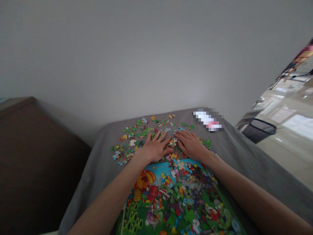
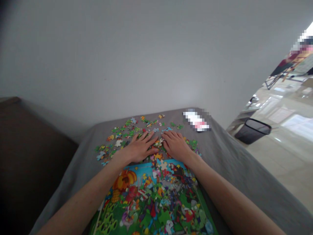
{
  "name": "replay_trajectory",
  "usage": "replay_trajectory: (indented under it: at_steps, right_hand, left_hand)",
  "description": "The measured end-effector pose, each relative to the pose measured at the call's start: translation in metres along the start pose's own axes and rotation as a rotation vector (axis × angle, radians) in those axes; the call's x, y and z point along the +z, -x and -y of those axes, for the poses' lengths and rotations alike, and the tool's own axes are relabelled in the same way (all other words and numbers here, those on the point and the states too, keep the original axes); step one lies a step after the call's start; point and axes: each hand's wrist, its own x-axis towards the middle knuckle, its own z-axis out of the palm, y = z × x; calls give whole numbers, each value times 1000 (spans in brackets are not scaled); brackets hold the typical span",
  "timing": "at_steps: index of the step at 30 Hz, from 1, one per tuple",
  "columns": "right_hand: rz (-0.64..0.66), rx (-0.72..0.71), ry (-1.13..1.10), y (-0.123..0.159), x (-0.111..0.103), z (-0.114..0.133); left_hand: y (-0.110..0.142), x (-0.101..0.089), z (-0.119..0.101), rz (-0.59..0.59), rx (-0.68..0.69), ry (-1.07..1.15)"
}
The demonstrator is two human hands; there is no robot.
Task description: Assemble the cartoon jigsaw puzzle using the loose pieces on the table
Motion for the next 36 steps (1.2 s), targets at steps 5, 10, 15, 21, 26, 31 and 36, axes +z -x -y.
replay_trajectory:
  at_steps: [5,10,15,21,26,31,36]
  right_hand:
    - [3,9,-12,0,-2,1]
    - [0,5,-16,-1,-3,2]
    - [-7,0,-1,-1,-4,1]
    - [-62,-19,11,-1,-1,-1]
    - [-127,-39,-115,-3,-3,2]
    - [-172,58,-463,-8,-7,6]
    - [-115,250,-846,-9,-3,4]
  left_hand:
    - [-2,-5,-5,-52,-17,-57]
    - [-6,-5,-6,-166,42,-47]
    - [-10,-9,0,-265,75,19]
    - [-14,-10,17,-347,54,122]
    - [-16,-6,17,-369,130,170]
    - [-15,-7,6,-347,176,241]
    - [-14,-12,7,-373,187,257]
